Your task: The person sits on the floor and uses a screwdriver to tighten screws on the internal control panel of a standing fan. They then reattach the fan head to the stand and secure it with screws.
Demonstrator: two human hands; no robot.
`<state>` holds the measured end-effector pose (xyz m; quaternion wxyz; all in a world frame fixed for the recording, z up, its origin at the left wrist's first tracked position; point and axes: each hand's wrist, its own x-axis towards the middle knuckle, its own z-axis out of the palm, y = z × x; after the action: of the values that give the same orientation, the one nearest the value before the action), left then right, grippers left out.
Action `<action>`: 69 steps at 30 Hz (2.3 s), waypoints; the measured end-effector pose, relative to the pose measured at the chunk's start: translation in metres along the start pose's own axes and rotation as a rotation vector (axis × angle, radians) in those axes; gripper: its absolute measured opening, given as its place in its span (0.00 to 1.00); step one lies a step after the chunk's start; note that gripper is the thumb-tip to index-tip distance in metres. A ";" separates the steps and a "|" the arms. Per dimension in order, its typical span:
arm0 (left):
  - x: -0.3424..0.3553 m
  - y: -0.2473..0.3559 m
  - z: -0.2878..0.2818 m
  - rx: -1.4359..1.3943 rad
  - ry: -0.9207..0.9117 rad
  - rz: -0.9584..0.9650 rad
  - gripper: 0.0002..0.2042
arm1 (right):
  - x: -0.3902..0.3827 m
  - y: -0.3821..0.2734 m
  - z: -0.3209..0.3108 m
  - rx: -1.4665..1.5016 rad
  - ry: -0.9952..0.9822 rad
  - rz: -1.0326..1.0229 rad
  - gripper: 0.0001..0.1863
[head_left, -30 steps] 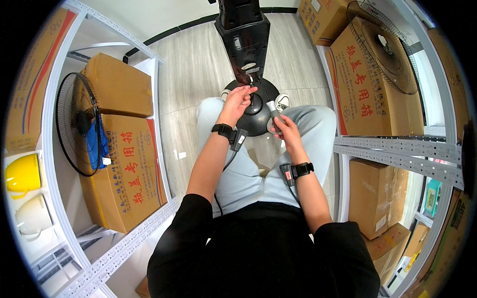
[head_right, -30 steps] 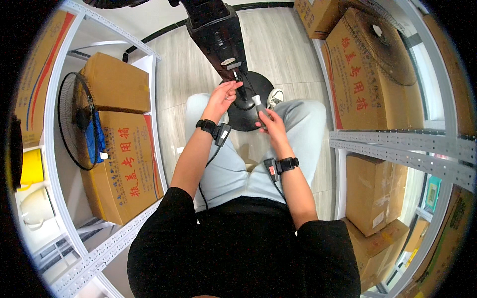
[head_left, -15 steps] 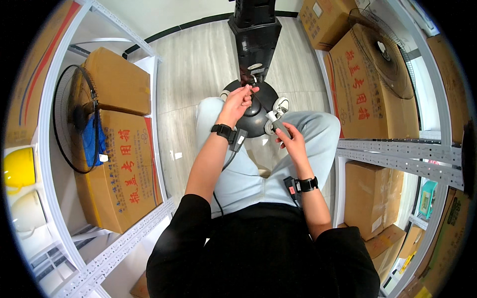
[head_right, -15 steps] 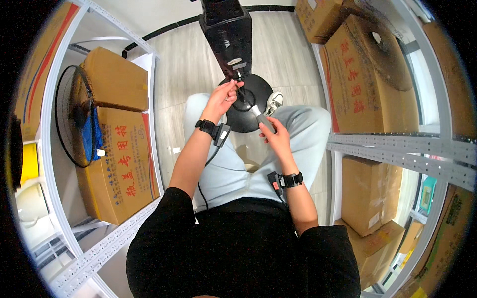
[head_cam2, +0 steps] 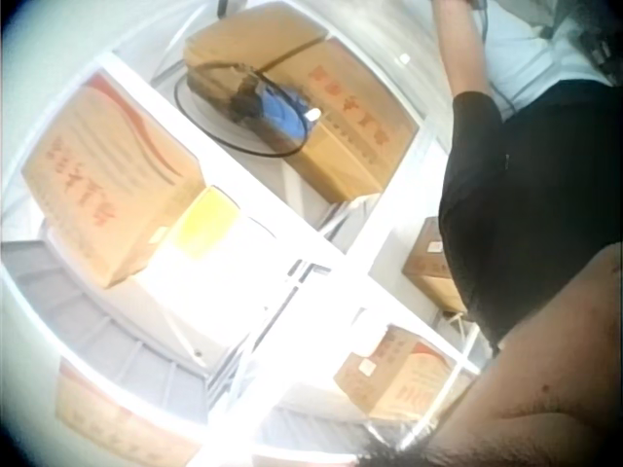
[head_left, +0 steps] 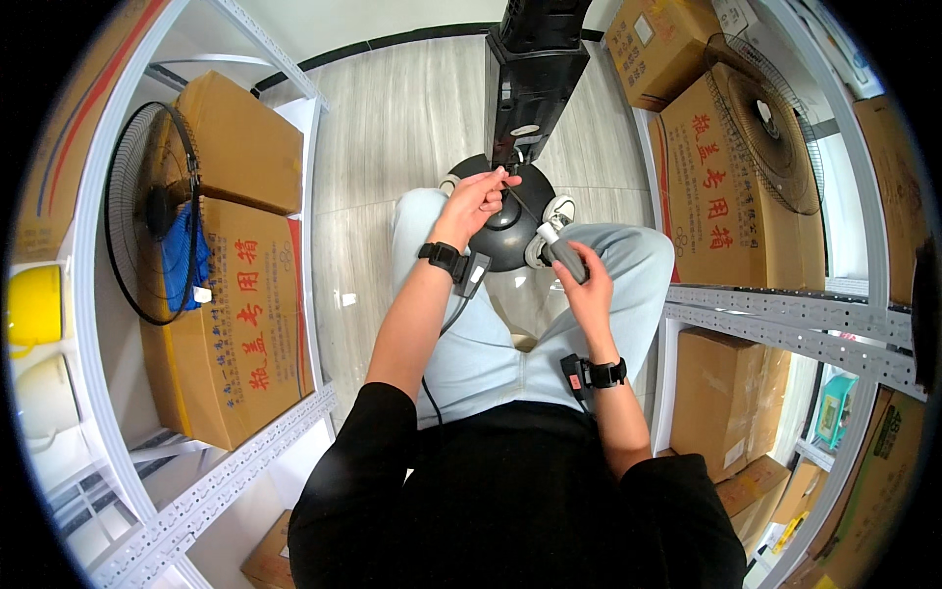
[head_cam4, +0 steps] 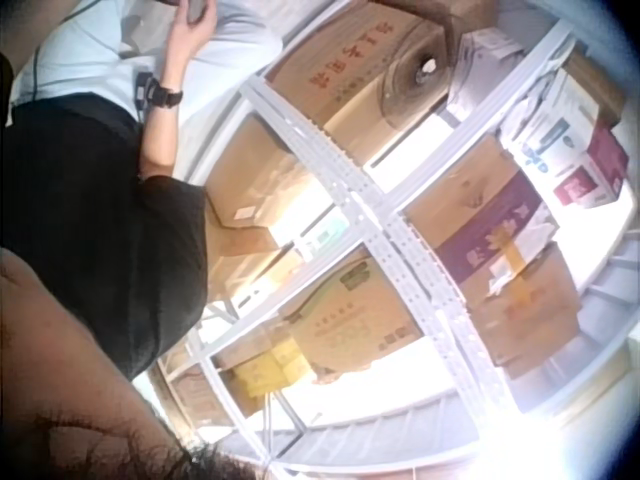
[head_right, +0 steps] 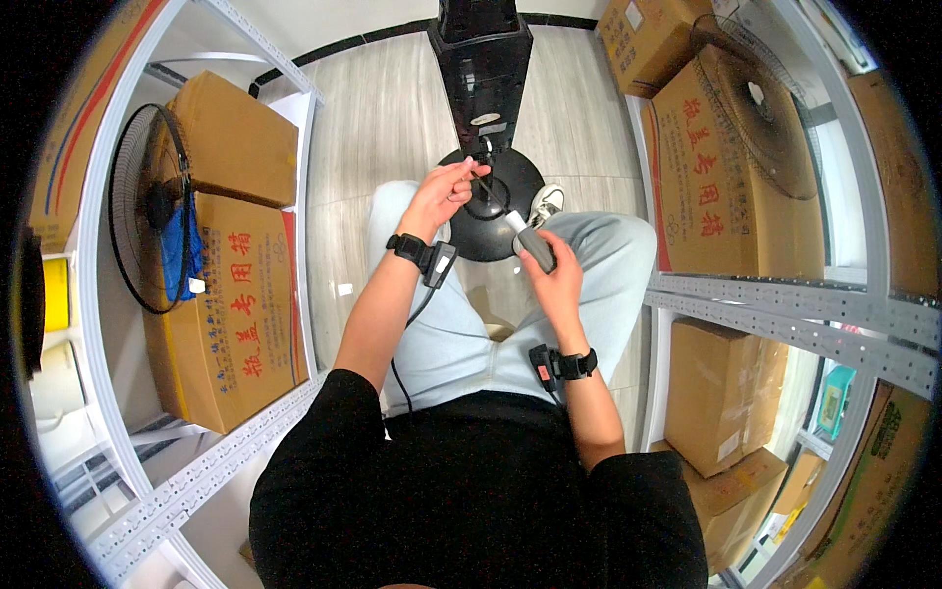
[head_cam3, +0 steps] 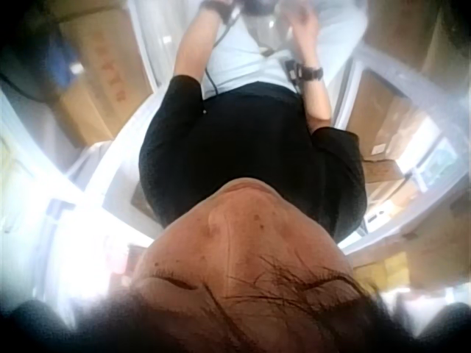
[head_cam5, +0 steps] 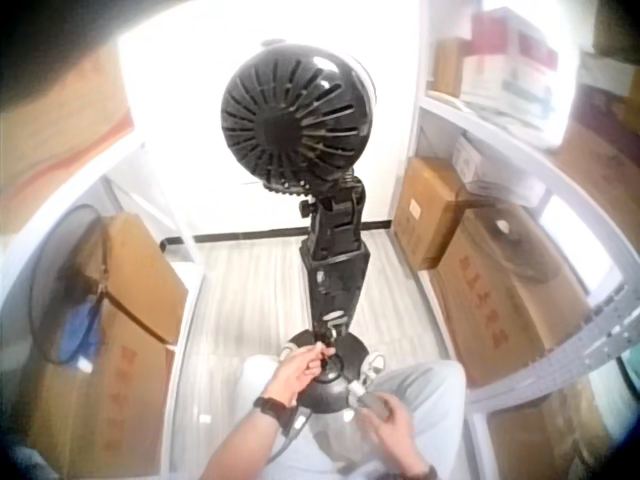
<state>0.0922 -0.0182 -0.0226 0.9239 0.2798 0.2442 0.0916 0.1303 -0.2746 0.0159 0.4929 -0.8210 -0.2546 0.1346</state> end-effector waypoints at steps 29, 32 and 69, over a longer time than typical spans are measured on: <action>-0.016 0.022 0.047 -0.083 -0.054 0.115 0.08 | -0.009 -0.054 0.011 0.161 -0.055 0.122 0.20; -0.013 0.023 0.044 -0.067 -0.074 0.110 0.08 | -0.007 -0.065 0.012 0.201 -0.093 0.176 0.20; -0.010 0.016 0.015 -0.045 -0.299 0.116 0.09 | 0.012 -0.069 0.039 0.854 -0.287 0.566 0.19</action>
<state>0.0911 -0.0152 0.0012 0.9492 0.2833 0.0851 0.1077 0.1022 -0.2120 0.0581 0.6880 -0.5570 -0.0106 0.4650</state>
